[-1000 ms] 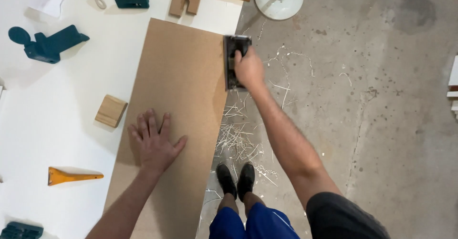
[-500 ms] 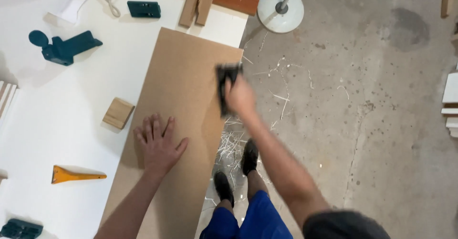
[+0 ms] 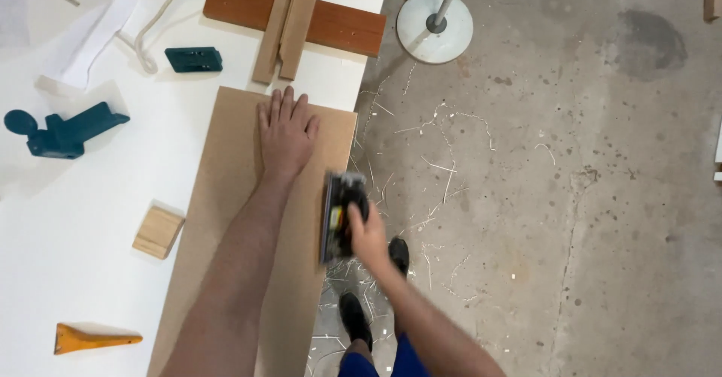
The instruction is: The person smooths the edges of a rectangular wooden board using a green sanding block, a black hand plane, and an orange scraper. They repeatedly run these tools along the board's edges to remove material and refine the surface.
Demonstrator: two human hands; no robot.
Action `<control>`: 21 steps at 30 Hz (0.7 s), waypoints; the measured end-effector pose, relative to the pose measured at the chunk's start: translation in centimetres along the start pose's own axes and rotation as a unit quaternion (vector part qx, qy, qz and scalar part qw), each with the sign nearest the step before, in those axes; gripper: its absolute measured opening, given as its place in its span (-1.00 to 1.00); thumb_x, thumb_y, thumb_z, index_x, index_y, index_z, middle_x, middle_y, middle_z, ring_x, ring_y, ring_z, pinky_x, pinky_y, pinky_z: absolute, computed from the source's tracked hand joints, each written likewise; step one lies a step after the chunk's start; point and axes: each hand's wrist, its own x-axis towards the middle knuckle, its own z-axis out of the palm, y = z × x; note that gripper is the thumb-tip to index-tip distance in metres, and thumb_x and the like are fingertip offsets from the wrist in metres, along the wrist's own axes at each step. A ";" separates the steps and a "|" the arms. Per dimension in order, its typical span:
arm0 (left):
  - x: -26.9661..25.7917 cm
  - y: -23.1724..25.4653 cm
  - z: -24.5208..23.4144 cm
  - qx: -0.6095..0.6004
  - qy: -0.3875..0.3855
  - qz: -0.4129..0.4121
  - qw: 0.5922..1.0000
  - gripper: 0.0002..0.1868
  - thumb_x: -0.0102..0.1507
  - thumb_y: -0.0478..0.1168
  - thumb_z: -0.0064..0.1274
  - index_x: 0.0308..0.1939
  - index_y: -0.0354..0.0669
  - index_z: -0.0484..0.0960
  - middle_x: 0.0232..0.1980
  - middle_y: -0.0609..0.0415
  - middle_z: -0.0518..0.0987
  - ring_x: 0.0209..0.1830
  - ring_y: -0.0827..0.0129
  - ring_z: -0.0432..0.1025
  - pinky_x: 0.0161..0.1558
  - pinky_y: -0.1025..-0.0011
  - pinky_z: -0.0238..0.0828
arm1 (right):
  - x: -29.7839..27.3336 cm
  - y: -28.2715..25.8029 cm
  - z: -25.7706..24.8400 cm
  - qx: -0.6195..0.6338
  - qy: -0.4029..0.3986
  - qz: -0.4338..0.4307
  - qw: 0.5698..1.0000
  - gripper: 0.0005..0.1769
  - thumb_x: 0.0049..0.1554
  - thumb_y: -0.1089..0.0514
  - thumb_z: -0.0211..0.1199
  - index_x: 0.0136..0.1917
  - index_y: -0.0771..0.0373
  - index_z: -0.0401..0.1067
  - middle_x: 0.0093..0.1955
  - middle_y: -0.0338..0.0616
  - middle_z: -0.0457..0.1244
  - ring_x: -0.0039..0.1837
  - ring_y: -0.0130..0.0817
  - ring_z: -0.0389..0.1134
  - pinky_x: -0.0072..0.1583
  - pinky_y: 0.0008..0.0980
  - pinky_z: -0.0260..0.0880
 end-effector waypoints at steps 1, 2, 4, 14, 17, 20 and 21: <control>-0.6 0.4 0.3 0.019 0.031 -0.004 0.999 -0.44 0.50 0.16 -0.22 0.48 0.00 0.40 0.60 -0.10 0.21 0.66 0.00 0.00 0.57 -0.17 -0.33 | -3.0 1.2 0.1 0.009 -0.019 0.043 0.999 -0.61 0.29 -0.14 0.12 -0.02 0.24 0.43 -0.21 0.18 0.38 -0.03 0.13 0.44 -0.04 0.03 0.42; -0.9 0.7 0.4 0.040 0.063 -0.003 0.997 -0.48 0.49 0.15 -0.18 0.43 0.03 0.46 0.55 -0.07 0.32 0.63 0.04 0.09 0.57 -0.14 -0.25 | -6.0 2.1 0.5 0.022 -0.035 0.085 0.996 -0.64 0.28 -0.14 0.14 -0.05 0.19 0.47 -0.26 0.06 0.41 -0.08 -0.03 0.47 -0.06 -0.08 0.46; -0.3 0.8 0.3 0.043 0.071 0.005 0.997 -0.49 0.49 0.16 -0.17 0.41 0.04 0.48 0.52 -0.05 0.35 0.62 0.05 0.11 0.56 -0.13 -0.23 | -0.2 0.4 -0.3 0.040 -0.016 0.061 0.997 -0.61 0.29 -0.13 0.14 0.00 0.26 0.46 -0.18 0.15 0.39 -0.01 0.03 0.45 -0.01 -0.01 0.43; -0.8 0.9 -0.3 0.044 0.059 0.030 0.997 -0.50 0.46 0.11 -0.14 0.40 0.02 0.48 0.49 -0.08 0.38 0.61 0.00 0.10 0.54 -0.17 -0.21 | -2.0 1.4 -0.2 0.022 -0.016 0.091 0.995 -0.65 0.28 -0.14 0.16 -0.10 0.17 0.47 -0.38 -0.06 0.39 -0.21 -0.17 0.47 -0.18 -0.24 0.44; -0.6 0.8 -0.5 0.049 0.084 0.045 0.994 -0.52 0.45 0.09 -0.07 0.37 -0.02 0.51 0.45 -0.13 0.42 0.58 -0.04 0.16 0.51 -0.20 -0.13 | 8.4 -1.0 -0.8 0.044 0.039 -0.006 0.998 -0.59 0.26 -0.10 0.22 -0.08 0.34 0.45 -0.31 0.21 0.33 -0.12 0.14 0.42 -0.11 0.03 0.38; -0.4 0.9 -0.2 0.054 0.096 0.048 0.993 -0.52 0.46 0.11 -0.06 0.34 -0.02 0.56 0.43 -0.11 0.45 0.56 -0.01 0.19 0.52 -0.16 -0.12 | 14.2 -5.0 -2.5 0.018 0.048 -0.020 0.998 -0.65 0.30 -0.15 0.10 -0.10 0.14 0.44 -0.38 -0.17 0.34 -0.22 -0.23 0.42 -0.15 -0.20 0.43; -1.0 0.7 -0.1 0.052 0.089 0.049 0.993 -0.52 0.46 0.11 -0.06 0.34 -0.02 0.56 0.43 -0.11 0.45 0.56 -0.01 0.19 0.52 -0.16 -0.12 | 10.5 -4.0 -1.8 0.017 0.049 -0.012 0.999 -0.65 0.30 -0.15 0.10 -0.10 0.14 0.44 -0.38 -0.17 0.34 -0.22 -0.23 0.42 -0.15 -0.20 0.43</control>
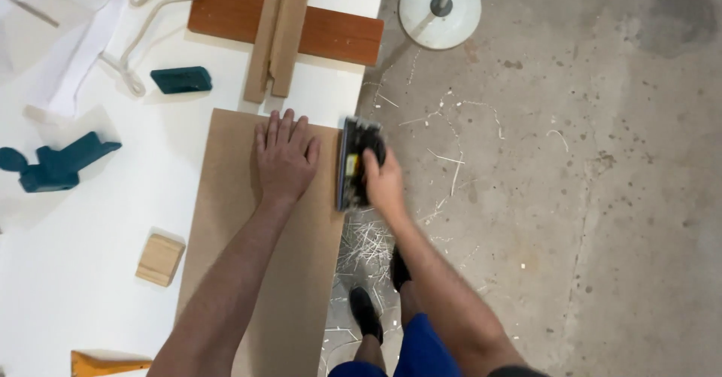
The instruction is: The person smooths the edges of a rectangular wooden board using a green sanding block, a black hand plane, and an orange scraper. They repeatedly run these tools along the board's edges to remove material and refine the surface.
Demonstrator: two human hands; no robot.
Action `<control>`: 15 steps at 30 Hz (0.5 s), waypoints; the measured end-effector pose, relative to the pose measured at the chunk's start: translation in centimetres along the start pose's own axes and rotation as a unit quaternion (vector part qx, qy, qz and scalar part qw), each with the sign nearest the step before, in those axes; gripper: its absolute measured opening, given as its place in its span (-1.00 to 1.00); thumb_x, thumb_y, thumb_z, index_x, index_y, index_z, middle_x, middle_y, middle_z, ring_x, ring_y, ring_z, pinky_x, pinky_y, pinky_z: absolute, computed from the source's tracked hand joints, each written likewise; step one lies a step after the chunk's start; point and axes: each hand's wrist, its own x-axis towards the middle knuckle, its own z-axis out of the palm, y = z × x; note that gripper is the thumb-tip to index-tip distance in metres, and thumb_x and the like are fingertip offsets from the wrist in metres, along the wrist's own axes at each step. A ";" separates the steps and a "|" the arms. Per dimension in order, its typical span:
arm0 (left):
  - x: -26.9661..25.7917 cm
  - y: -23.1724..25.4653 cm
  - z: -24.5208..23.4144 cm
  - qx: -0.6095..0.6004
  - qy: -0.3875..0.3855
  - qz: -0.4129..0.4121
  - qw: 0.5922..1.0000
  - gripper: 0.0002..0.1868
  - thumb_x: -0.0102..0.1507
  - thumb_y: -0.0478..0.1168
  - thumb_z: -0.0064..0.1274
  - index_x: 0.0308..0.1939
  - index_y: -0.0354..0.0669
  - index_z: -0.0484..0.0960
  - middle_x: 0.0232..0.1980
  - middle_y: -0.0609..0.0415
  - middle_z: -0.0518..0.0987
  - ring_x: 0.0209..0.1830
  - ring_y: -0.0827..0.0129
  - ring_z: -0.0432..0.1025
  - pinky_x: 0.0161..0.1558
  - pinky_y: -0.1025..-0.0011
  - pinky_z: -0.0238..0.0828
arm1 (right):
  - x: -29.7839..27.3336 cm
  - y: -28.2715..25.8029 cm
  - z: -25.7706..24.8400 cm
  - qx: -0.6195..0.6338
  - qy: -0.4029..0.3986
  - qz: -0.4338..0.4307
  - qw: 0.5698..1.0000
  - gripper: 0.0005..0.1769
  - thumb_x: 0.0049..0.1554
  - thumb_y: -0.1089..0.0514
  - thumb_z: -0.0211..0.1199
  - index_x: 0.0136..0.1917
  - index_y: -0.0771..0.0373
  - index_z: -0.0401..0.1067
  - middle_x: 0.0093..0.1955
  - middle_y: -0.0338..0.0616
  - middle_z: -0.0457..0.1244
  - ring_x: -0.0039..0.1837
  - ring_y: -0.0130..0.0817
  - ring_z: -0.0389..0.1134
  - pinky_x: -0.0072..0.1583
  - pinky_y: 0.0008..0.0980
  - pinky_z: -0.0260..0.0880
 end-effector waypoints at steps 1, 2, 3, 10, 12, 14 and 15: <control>0.2 0.0 0.0 0.005 0.005 -0.004 1.000 -0.53 0.45 0.10 -0.06 0.35 -0.01 0.56 0.43 -0.10 0.45 0.56 -0.01 0.20 0.52 -0.15 -0.11 | -3.0 0.6 0.1 -0.015 -0.020 0.024 0.999 -0.64 0.29 -0.13 0.14 -0.08 0.21 0.44 -0.33 -0.02 0.35 -0.17 -0.10 0.44 -0.14 -0.13 0.42; 0.4 0.1 -0.1 0.010 0.009 -0.008 1.000 -0.53 0.45 0.10 -0.05 0.35 0.00 0.56 0.43 -0.09 0.46 0.56 0.00 0.21 0.52 -0.15 -0.10 | -6.1 1.1 0.2 -0.029 -0.040 0.047 0.998 -0.62 0.27 -0.10 0.17 -0.06 0.28 0.45 -0.27 0.14 0.36 -0.12 0.03 0.45 -0.13 -0.06 0.41; 0.6 0.1 -0.4 0.011 0.011 -0.005 1.000 -0.53 0.45 0.10 -0.05 0.35 0.00 0.56 0.43 -0.09 0.46 0.56 0.00 0.21 0.52 -0.15 -0.10 | -5.5 1.0 0.3 -0.028 -0.037 0.045 0.998 -0.62 0.27 -0.10 0.17 -0.06 0.28 0.45 -0.27 0.14 0.36 -0.12 0.03 0.45 -0.13 -0.06 0.41; 0.0 -0.4 -0.2 -0.013 -0.015 -0.018 1.000 -0.54 0.48 0.09 -0.10 0.36 0.00 0.56 0.45 -0.10 0.43 0.59 0.00 0.15 0.54 -0.16 -0.18 | -1.0 -1.1 0.5 -0.130 -0.028 0.008 0.991 -0.55 0.28 -0.18 0.09 0.02 0.28 0.42 -0.18 0.20 0.37 -0.04 0.18 0.44 -0.09 0.07 0.42; 0.7 -0.3 0.1 -0.025 -0.012 -0.017 0.999 -0.55 0.48 0.07 -0.12 0.37 0.01 0.55 0.47 -0.09 0.42 0.60 0.00 0.13 0.55 -0.16 -0.21 | -5.0 -1.0 0.3 -0.148 -0.047 0.044 0.987 -0.49 0.28 -0.20 0.05 0.07 0.33 0.40 -0.15 0.35 0.37 0.00 0.34 0.43 -0.05 0.20 0.42; 0.4 -0.3 -0.1 -0.025 -0.015 -0.025 0.999 -0.58 0.50 0.01 -0.18 0.36 0.02 0.57 0.47 -0.06 0.43 0.60 0.04 0.14 0.55 -0.12 -0.22 | -8.1 0.0 0.4 -0.245 -0.092 0.039 0.964 -0.54 0.27 -0.21 0.06 0.08 0.23 0.41 -0.18 0.27 0.39 -0.04 0.24 0.47 -0.07 0.14 0.47; 0.4 -0.4 -0.3 -0.028 -0.015 -0.026 0.999 -0.58 0.50 0.01 -0.18 0.36 0.02 0.57 0.47 -0.06 0.43 0.60 0.04 0.14 0.55 -0.12 -0.22 | -4.7 -1.3 0.6 -0.248 -0.091 0.040 0.964 -0.54 0.27 -0.21 0.06 0.08 0.23 0.41 -0.18 0.27 0.39 -0.04 0.24 0.47 -0.07 0.14 0.47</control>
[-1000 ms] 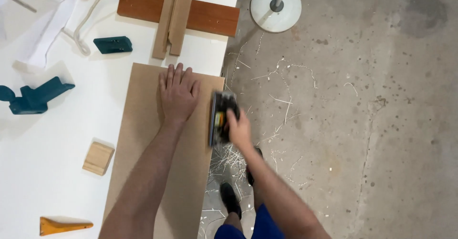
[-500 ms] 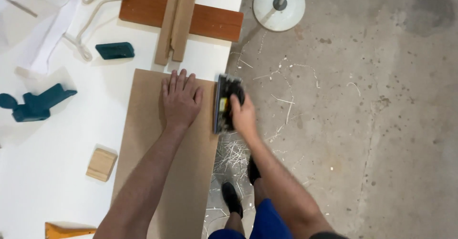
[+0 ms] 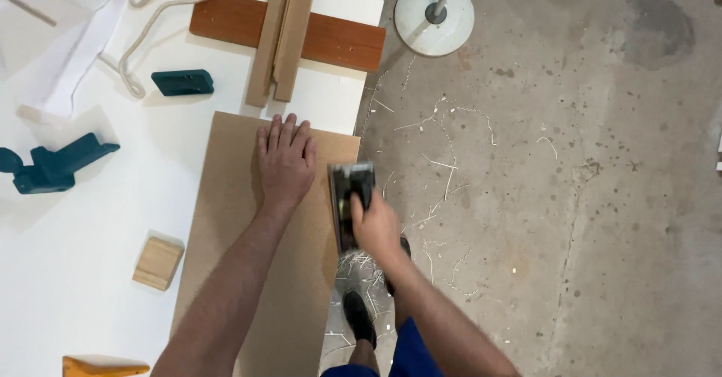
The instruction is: The person smooths the edges of a rectangular wooden board using a green sanding block, a black hand plane, and an orange scraper. They repeatedly run these tools along the board's edges to remove material and refine the surface.
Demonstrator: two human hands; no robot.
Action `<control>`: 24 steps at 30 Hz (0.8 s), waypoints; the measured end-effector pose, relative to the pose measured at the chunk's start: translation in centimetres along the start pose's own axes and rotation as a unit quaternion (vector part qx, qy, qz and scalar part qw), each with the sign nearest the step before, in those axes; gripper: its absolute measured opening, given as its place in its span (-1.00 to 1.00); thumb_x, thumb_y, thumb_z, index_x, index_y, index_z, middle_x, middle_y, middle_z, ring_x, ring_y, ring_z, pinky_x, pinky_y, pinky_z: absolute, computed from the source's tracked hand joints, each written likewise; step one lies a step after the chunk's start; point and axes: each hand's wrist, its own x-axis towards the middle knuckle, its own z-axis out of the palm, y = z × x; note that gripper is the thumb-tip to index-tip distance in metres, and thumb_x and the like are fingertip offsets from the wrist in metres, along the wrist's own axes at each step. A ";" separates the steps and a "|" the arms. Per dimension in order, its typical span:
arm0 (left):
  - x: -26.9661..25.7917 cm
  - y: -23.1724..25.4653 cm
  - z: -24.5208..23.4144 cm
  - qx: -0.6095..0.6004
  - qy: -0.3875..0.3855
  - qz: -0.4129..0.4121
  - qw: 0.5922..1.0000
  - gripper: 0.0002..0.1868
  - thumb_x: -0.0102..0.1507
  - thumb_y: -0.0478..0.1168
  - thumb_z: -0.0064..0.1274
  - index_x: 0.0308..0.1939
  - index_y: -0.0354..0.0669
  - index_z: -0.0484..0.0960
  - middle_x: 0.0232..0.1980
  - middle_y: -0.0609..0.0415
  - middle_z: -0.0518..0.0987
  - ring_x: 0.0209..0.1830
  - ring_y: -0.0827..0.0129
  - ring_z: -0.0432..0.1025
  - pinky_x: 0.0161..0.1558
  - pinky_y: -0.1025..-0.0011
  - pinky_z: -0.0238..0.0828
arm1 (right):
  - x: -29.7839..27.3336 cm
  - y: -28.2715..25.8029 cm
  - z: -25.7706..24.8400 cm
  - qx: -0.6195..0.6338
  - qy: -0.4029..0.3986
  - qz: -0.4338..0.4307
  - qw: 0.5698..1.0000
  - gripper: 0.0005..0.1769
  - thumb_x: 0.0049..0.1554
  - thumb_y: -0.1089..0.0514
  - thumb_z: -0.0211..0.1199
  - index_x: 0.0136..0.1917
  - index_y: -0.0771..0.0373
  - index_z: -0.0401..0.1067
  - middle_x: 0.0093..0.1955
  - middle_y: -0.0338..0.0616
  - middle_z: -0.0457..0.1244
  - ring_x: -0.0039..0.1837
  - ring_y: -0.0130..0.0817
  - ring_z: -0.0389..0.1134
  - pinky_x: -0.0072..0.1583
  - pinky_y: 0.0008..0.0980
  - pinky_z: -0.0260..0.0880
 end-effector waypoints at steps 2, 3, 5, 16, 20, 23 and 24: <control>0.2 -0.1 -0.3 -0.003 0.007 0.004 1.000 -0.60 0.53 -0.02 -0.21 0.34 -0.01 0.58 0.46 -0.07 0.44 0.59 0.04 0.15 0.55 -0.11 -0.18 | 6.4 -2.5 -2.2 0.014 0.100 -0.071 0.992 -0.59 0.26 -0.12 0.10 0.02 0.29 0.44 -0.19 0.24 0.38 -0.02 0.26 0.45 -0.10 0.14 0.46; 0.3 0.2 -0.1 -0.006 0.008 0.004 1.000 -0.60 0.53 -0.02 -0.21 0.34 -0.01 0.58 0.46 -0.07 0.44 0.59 0.04 0.15 0.55 -0.11 -0.18 | 5.8 -2.5 -2.3 0.011 0.102 -0.071 0.992 -0.59 0.26 -0.12 0.10 0.02 0.29 0.44 -0.19 0.24 0.38 -0.02 0.26 0.45 -0.10 0.14 0.46; 0.1 0.1 -0.1 -0.004 0.005 0.001 1.000 -0.59 0.53 -0.03 -0.24 0.34 0.01 0.58 0.45 -0.06 0.45 0.60 0.05 0.15 0.54 -0.11 -0.19 | 4.3 -3.0 -1.8 -0.023 0.098 -0.046 0.994 -0.55 0.28 -0.15 0.06 0.00 0.30 0.44 -0.20 0.22 0.38 -0.06 0.20 0.47 -0.11 0.09 0.48; -0.2 -0.4 0.4 -0.032 0.017 0.000 0.999 -0.53 0.52 -0.01 -0.35 0.37 0.04 0.56 0.48 -0.02 0.43 0.60 0.08 0.15 0.55 -0.08 -0.21 | 0.9 -3.8 -0.6 -0.145 0.044 -0.081 0.985 -0.54 0.29 -0.20 -0.05 0.05 0.25 0.33 -0.29 0.18 0.38 -0.18 0.18 0.49 -0.18 0.06 0.49; -0.2 -0.7 0.7 -0.035 0.072 0.028 0.996 -0.52 0.45 -0.09 -0.26 0.37 -0.06 0.58 0.47 0.01 0.48 0.57 0.08 0.16 0.56 0.02 -0.18 | -9.2 0.5 4.6 -0.140 -0.051 -0.088 0.985 -0.61 0.26 -0.19 0.03 0.04 0.18 0.19 -0.25 0.12 0.34 -0.25 0.26 0.39 -0.25 0.20 0.31; -0.1 -0.6 0.2 -0.045 0.009 0.002 0.999 -0.52 0.51 -0.04 -0.37 0.41 0.04 0.52 0.50 0.01 0.40 0.61 0.10 0.12 0.56 -0.05 -0.22 | 3.5 -4.2 -0.5 -0.146 0.007 -0.058 0.988 -0.53 0.26 -0.25 -0.05 0.00 0.21 0.30 -0.24 0.23 0.39 -0.09 0.27 0.49 -0.12 0.21 0.45; -0.1 -0.5 0.3 -0.041 0.009 0.001 0.999 -0.52 0.51 -0.04 -0.37 0.41 0.04 0.52 0.50 0.01 0.40 0.61 0.10 0.12 0.56 -0.05 -0.22 | 5.2 -4.9 -1.2 -0.143 0.005 -0.060 0.988 -0.53 0.26 -0.25 -0.05 0.00 0.21 0.30 -0.24 0.23 0.39 -0.09 0.27 0.49 -0.12 0.21 0.45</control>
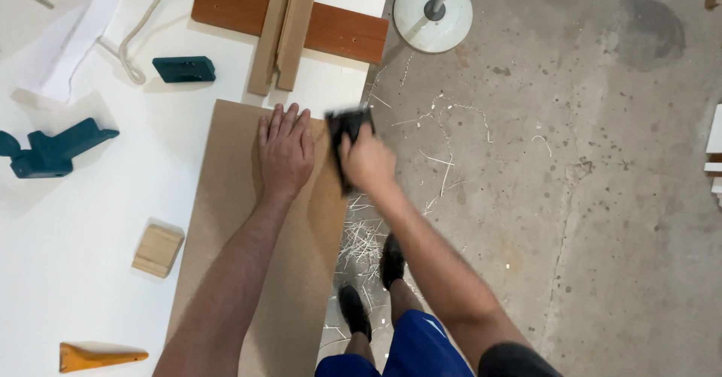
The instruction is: The person smooths the edges of a rectangular wooden board using a green sanding block, a black hand plane, and an orange scraper. They repeatedly run these tools along the board's edges to remove material and refine the surface.
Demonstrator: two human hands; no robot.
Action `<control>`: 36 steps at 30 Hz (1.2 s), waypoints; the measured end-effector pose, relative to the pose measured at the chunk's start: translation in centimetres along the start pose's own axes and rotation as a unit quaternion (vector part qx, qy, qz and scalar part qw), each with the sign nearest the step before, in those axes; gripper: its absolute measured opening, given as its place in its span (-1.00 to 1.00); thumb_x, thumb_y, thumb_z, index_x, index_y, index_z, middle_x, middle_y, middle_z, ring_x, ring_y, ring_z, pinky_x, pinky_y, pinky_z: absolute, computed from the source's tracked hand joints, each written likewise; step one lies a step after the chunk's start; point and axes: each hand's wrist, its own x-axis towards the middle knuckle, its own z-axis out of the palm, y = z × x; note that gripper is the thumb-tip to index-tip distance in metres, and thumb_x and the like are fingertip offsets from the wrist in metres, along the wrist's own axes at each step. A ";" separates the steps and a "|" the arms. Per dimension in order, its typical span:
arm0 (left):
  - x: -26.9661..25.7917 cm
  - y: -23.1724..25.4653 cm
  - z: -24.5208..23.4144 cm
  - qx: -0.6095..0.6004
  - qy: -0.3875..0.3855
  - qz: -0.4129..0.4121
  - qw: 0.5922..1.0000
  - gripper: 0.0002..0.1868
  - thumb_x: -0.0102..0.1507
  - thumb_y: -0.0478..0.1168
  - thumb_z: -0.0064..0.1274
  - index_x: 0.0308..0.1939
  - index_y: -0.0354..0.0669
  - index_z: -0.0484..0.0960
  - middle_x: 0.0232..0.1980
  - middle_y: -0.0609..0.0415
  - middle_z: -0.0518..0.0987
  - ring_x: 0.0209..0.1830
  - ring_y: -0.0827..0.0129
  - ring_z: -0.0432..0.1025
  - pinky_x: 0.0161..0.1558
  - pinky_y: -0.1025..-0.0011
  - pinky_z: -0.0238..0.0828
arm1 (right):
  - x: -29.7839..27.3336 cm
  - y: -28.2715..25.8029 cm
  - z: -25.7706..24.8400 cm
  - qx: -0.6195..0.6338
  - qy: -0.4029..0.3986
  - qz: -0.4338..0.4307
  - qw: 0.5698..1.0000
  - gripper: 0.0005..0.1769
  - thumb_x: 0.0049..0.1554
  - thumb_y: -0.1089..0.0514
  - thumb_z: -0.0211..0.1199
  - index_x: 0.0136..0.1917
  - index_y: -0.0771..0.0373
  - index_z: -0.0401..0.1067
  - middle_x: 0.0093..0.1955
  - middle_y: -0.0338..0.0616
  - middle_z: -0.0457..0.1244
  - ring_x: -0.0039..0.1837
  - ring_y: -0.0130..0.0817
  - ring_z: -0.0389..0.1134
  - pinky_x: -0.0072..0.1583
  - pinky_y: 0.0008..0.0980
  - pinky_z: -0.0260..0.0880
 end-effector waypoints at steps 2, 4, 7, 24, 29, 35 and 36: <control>0.5 0.2 0.3 -0.011 0.014 -0.006 1.000 -0.52 0.51 -0.06 -0.37 0.40 0.03 0.55 0.49 0.02 0.42 0.59 0.10 0.16 0.55 -0.05 -0.23 | 3.8 -0.6 -1.7 -0.014 0.084 -0.019 0.996 -0.60 0.26 -0.18 -0.02 0.01 0.20 0.28 -0.23 0.17 0.39 -0.11 0.22 0.49 -0.10 0.15 0.48; 0.0 -0.2 0.3 -0.010 0.007 -0.001 1.000 -0.52 0.51 -0.05 -0.37 0.41 0.03 0.53 0.50 0.01 0.42 0.59 0.08 0.15 0.55 -0.07 -0.23 | -6.6 -2.3 -0.4 0.009 -0.015 -0.007 1.000 -0.57 0.27 -0.18 -0.05 0.05 0.23 0.28 -0.20 0.24 0.39 -0.09 0.29 0.48 -0.09 0.21 0.46; -0.5 0.2 -0.8 -0.012 -0.018 -0.012 1.000 -0.50 0.51 -0.04 -0.42 0.43 0.04 0.50 0.51 0.00 0.40 0.60 0.07 0.13 0.57 -0.06 -0.25 | -19.0 1.9 6.3 0.053 -0.094 -0.015 0.994 -0.54 0.29 -0.20 -0.02 0.13 0.23 0.31 -0.25 0.14 0.38 -0.15 0.20 0.48 -0.15 0.08 0.47; 0.0 1.1 -1.2 0.020 -0.057 -0.029 0.998 -0.51 0.48 -0.02 -0.33 0.43 0.05 0.49 0.55 0.00 0.35 0.65 0.06 0.05 0.58 -0.08 -0.32 | -0.9 5.7 2.8 0.526 0.044 0.066 0.847 -0.65 0.27 -0.16 0.18 -0.17 0.13 0.39 -0.51 -0.15 0.28 -0.35 -0.31 0.32 -0.28 -0.33 0.33; 0.3 1.0 -1.1 0.022 -0.082 -0.040 0.996 -0.48 0.48 0.01 -0.36 0.45 0.06 0.46 0.57 0.01 0.32 0.66 0.07 0.01 0.60 -0.07 -0.38 | -5.6 5.9 4.5 0.518 -0.018 0.114 0.848 -0.63 0.29 -0.13 0.15 -0.17 0.19 0.37 -0.50 -0.09 0.30 -0.32 -0.25 0.36 -0.25 -0.31 0.35; 0.1 0.7 -0.6 0.027 -0.058 -0.029 0.998 -0.52 0.48 0.01 -0.32 0.42 0.09 0.48 0.55 0.03 0.34 0.65 0.10 0.04 0.60 -0.07 -0.33 | 3.9 5.6 0.0 0.485 0.045 0.025 0.873 -0.64 0.27 -0.17 0.15 -0.17 0.12 0.37 -0.50 -0.17 0.28 -0.33 -0.30 0.33 -0.22 -0.30 0.33; 0.0 0.7 -0.6 0.025 -0.060 -0.027 0.998 -0.52 0.48 0.01 -0.32 0.42 0.09 0.48 0.55 0.03 0.34 0.65 0.10 0.04 0.60 -0.07 -0.33 | 1.5 5.9 1.2 0.484 0.046 0.027 0.873 -0.64 0.27 -0.17 0.15 -0.17 0.12 0.37 -0.50 -0.17 0.28 -0.33 -0.30 0.33 -0.22 -0.30 0.33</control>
